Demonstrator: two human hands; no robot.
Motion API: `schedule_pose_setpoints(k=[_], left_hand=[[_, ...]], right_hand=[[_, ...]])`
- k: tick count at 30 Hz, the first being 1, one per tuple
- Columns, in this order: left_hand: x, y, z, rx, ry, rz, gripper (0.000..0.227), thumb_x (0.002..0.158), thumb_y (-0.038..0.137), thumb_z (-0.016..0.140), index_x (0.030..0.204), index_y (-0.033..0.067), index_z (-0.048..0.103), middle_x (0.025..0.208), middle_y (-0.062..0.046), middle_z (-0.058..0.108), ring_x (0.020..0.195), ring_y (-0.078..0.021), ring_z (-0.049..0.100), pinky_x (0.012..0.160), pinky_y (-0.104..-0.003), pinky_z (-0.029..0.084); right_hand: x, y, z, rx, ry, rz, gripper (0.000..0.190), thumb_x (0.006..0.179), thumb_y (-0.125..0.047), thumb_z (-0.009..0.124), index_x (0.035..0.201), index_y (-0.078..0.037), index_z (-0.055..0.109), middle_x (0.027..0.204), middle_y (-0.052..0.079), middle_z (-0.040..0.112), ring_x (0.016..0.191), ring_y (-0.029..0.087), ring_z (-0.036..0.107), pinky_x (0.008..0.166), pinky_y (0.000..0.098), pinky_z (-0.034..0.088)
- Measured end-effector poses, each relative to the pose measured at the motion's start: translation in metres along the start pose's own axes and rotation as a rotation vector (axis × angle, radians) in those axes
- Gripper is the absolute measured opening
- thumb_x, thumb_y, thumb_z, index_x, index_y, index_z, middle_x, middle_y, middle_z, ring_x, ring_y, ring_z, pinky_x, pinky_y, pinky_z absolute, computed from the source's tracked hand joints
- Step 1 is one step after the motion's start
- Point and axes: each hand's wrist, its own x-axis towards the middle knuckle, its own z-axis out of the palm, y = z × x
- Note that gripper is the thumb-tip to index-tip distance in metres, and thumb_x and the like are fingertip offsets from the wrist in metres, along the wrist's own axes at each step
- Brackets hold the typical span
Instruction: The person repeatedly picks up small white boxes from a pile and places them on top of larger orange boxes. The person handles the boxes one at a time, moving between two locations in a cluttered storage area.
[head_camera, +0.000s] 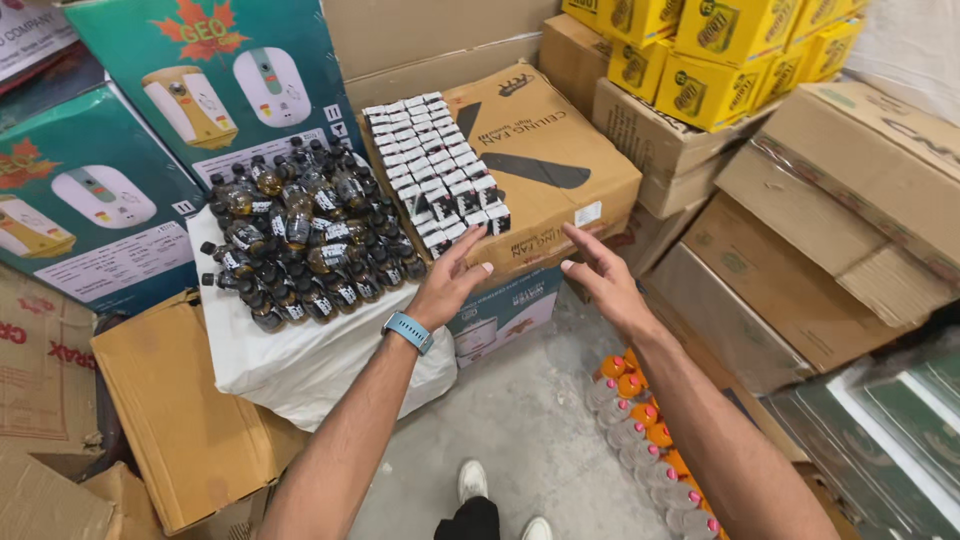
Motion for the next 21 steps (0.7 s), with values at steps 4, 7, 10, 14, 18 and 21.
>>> schedule_pose_setpoints(k=[4, 7, 10, 14, 18, 21], left_hand=[[0.029, -0.041, -0.038, -0.03, 0.075, -0.02, 0.069, 0.092, 0.019, 0.067, 0.156, 0.0115, 0.042, 0.165, -0.026, 0.022, 0.151, -0.0463, 0.019, 0.121, -0.063, 0.017], [0.055, -0.074, -0.063, -0.086, 0.11, -0.016, 0.067, 0.092, 0.011, 0.064, 0.156, 0.015, 0.042, 0.165, -0.028, 0.019, 0.148, -0.0507, 0.018, 0.12, -0.06, 0.023], [0.068, -0.098, -0.082, -0.134, 0.123, -0.054, 0.069, 0.089, 0.008, 0.066, 0.154, 0.0143, 0.045, 0.163, -0.03, 0.025, 0.147, -0.0506, 0.02, 0.12, -0.057, 0.026], [0.09, -0.131, -0.102, -0.195, 0.158, -0.139, 0.072, 0.086, 0.005, 0.066, 0.154, 0.0112, 0.044, 0.16, -0.03, 0.031, 0.145, -0.0516, 0.026, 0.12, -0.057, 0.029], [0.113, -0.146, -0.102, -0.213, 0.217, -0.27, 0.077, 0.082, 0.005, 0.065, 0.154, 0.0012, 0.039, 0.155, -0.034, 0.037, 0.142, -0.0463, 0.039, 0.118, -0.051, 0.036], [0.131, -0.171, -0.101, -0.211, 0.23, -0.367, 0.089, 0.08, 0.014, 0.065, 0.16, 0.0051, 0.028, 0.16, -0.029, 0.031, 0.146, -0.0398, 0.034, 0.12, -0.048, 0.034]], right_hand=[[0.054, 0.011, 0.029, 0.042, -0.055, -0.018, 0.06, 0.093, -0.009, 0.064, 0.151, -0.01, 0.049, 0.156, 0.021, 0.043, 0.149, 0.032, 0.028, 0.123, 0.0493, 0.022], [0.101, 0.031, 0.051, -0.046, -0.075, 0.0, 0.074, 0.084, -0.009, 0.072, 0.153, -0.017, 0.047, 0.158, 0.017, 0.043, 0.15, 0.038, 0.028, 0.118, 0.0606, 0.027], [0.138, 0.059, 0.076, -0.252, -0.106, -0.073, 0.069, 0.083, -0.013, 0.078, 0.148, -0.021, 0.055, 0.157, 0.014, 0.046, 0.149, 0.036, 0.034, 0.114, 0.0634, 0.032], [0.175, 0.078, 0.11, -0.626, -0.049, -0.237, 0.059, 0.082, -0.017, 0.076, 0.139, -0.02, 0.063, 0.15, 0.013, 0.052, 0.145, 0.041, 0.037, 0.114, 0.0625, 0.029], [0.205, 0.076, 0.14, -1.018, -0.036, -0.165, 0.054, 0.085, -0.023, 0.073, 0.138, -0.026, 0.063, 0.159, 0.012, 0.04, 0.152, 0.041, 0.021, 0.116, 0.0664, 0.018], [0.225, 0.07, 0.158, -1.146, -0.078, -0.125, 0.055, 0.089, -0.028, 0.07, 0.143, -0.027, 0.059, 0.164, 0.016, 0.031, 0.154, 0.043, 0.016, 0.117, 0.0687, 0.016]])
